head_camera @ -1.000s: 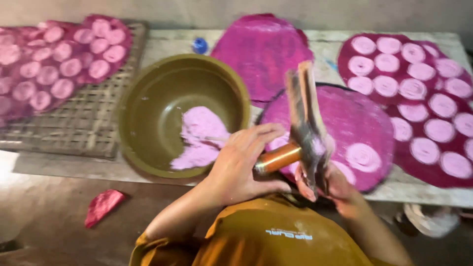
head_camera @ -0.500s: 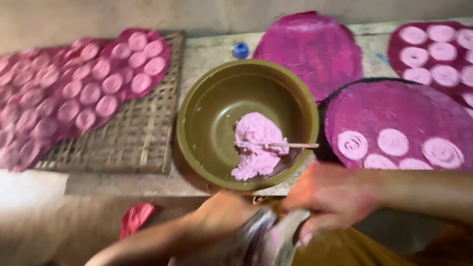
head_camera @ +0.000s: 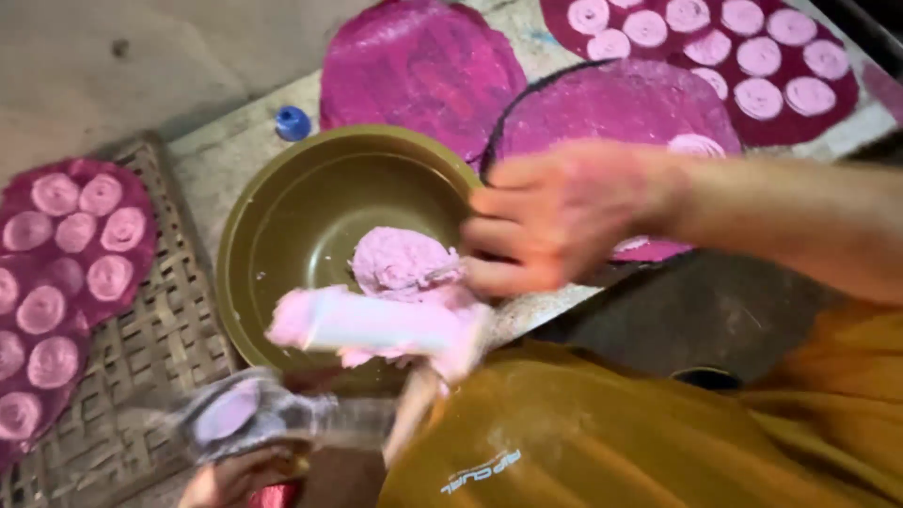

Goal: The person scoops pink paste from a bowl and uses a handheld roller tool to form spiral rolls on a purple mat. The formed rolls are placed on a nearby woven tray. The process is repeated multiple times throughout the clip.

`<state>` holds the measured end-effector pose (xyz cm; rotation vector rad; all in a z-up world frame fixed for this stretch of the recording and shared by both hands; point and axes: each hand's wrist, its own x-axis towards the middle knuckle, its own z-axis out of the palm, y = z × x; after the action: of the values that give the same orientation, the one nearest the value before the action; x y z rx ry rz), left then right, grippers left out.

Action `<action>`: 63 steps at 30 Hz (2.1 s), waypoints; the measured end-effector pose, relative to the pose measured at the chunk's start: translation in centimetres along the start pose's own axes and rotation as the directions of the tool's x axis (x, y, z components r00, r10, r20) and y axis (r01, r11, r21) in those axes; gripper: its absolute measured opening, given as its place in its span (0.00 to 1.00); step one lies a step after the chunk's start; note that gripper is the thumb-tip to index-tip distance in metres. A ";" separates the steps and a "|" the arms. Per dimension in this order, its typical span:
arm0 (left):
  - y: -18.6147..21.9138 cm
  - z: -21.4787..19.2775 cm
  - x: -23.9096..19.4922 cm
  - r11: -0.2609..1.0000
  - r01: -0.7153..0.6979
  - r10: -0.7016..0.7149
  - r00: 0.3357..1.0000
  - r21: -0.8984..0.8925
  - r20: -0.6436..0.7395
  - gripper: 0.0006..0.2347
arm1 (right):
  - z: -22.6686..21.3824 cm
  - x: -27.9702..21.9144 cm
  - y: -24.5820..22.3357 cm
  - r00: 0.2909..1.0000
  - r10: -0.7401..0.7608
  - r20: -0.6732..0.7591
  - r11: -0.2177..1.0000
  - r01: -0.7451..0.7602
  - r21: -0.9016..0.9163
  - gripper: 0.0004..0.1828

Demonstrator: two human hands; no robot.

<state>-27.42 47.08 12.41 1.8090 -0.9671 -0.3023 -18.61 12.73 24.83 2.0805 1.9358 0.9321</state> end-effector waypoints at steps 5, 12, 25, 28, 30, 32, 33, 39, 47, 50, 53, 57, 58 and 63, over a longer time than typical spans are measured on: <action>-4.8 1.1 -0.6 0.941 0.053 -0.104 0.985 -0.334 -0.136 0.15 | 4.2 2.1 3.6 0.968 -0.054 -0.244 0.932 -0.038 -0.359 0.14; -15.2 2.9 -5.1 0.860 0.395 -0.503 0.553 -0.323 -0.664 0.11 | 15.8 1.2 -2.8 0.587 0.382 0.714 0.682 -0.700 0.211 0.26; -16.2 5.0 1.1 0.963 0.260 -0.012 0.283 0.065 -0.959 0.17 | 21.7 3.2 -3.5 0.292 0.156 0.943 0.712 -0.695 0.098 0.18; -14.7 4.3 2.0 0.867 -0.252 -0.377 0.233 -0.430 -0.896 0.20 | 23.0 6.6 -2.5 0.417 0.234 0.878 0.715 -0.686 0.135 0.16; -13.4 4.1 2.1 0.848 -0.148 -0.476 0.208 -0.508 -0.855 0.24 | 25.3 8.5 -3.8 0.494 0.242 0.835 0.709 -0.678 0.196 0.15; -12.0 4.3 2.1 0.786 0.596 -0.300 0.136 -0.164 -0.944 0.26 | 28.4 9.3 -5.3 0.556 0.218 0.802 0.778 -0.595 0.201 0.14; -11.4 4.2 2.2 0.798 0.589 -0.246 0.123 -0.129 -0.961 0.26 | 29.8 9.1 -6.2 0.568 0.202 0.798 0.821 -0.542 0.178 0.14; -10.4 3.6 2.9 0.859 0.488 -0.203 0.044 -0.157 -0.978 0.28 | 32.4 3.1 -10.0 0.429 -0.180 0.885 0.962 0.263 0.068 0.13; -9.8 2.8 2.0 0.889 0.456 -0.057 0.177 0.030 -0.983 0.26 | 24.9 3.7 -7.2 0.282 -0.037 0.959 0.656 -0.717 0.237 0.16; -9.2 0.6 1.1 0.737 0.638 0.065 0.264 0.225 -0.962 0.32 | 21.5 2.6 -1.6 0.267 -0.129 0.955 0.470 -0.832 0.296 0.23; -8.3 -0.4 0.1 0.716 0.686 -0.105 0.286 0.127 -0.953 0.30 | 17.7 1.0 2.6 0.407 -0.098 0.908 0.292 -0.861 0.417 0.27; -7.7 -1.0 0.7 0.757 0.597 -0.099 0.507 0.266 -0.856 0.32 | 13.5 5.0 4.3 0.376 -0.047 0.925 0.291 -0.881 0.373 0.25; -7.9 -0.8 1.2 0.762 0.557 -0.063 0.570 0.329 -0.820 0.33 | 12.8 6.9 4.4 0.414 -0.046 0.909 0.344 -0.848 0.403 0.24; -10.0 0.4 3.3 0.820 0.462 -0.035 0.630 0.339 -0.775 0.30 | 11.3 13.4 -2.4 0.358 0.176 0.917 0.755 -0.647 0.108 0.14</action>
<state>-20.74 45.99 4.32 2.2692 -0.1669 0.5819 -15.02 29.14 19.08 2.5704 1.0512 -0.6792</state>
